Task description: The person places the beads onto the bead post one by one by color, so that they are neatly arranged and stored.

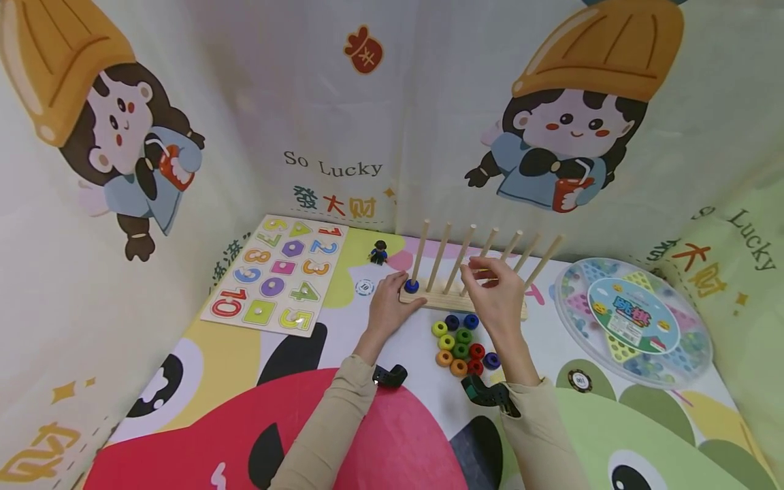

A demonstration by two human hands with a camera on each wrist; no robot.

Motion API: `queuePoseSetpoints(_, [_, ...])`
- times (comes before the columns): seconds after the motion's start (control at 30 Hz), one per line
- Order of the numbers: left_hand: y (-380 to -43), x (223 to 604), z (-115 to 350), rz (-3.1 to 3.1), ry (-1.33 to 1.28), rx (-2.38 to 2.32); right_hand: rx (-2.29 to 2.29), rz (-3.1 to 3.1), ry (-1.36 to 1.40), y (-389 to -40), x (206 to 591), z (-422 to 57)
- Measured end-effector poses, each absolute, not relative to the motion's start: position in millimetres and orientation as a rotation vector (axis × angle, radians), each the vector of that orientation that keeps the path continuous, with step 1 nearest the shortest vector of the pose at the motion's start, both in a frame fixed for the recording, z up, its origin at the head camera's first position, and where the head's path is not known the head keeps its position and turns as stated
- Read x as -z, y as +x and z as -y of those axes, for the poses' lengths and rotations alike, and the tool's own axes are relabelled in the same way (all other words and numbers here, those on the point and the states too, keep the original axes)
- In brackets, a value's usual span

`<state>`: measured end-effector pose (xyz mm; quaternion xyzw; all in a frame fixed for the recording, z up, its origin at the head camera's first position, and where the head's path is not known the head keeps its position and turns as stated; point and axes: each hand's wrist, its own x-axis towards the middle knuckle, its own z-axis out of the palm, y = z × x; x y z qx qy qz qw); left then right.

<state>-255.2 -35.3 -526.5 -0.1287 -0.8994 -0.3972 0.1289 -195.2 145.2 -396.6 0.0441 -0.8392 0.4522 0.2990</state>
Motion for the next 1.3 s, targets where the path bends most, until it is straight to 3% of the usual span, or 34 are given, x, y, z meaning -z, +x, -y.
queuePoseSetpoints(0.43, [-254.0,525.6,36.3,2.602,-0.37,1.164,-1.221,2.429,-0.077,-184.2,452.7,-176.1])
queuePoseSetpoints(1.3, [-252.5,523.5,35.2,2.607,-0.383,1.19,-1.394,2.617,-0.177,-174.1,493.9,-191.1])
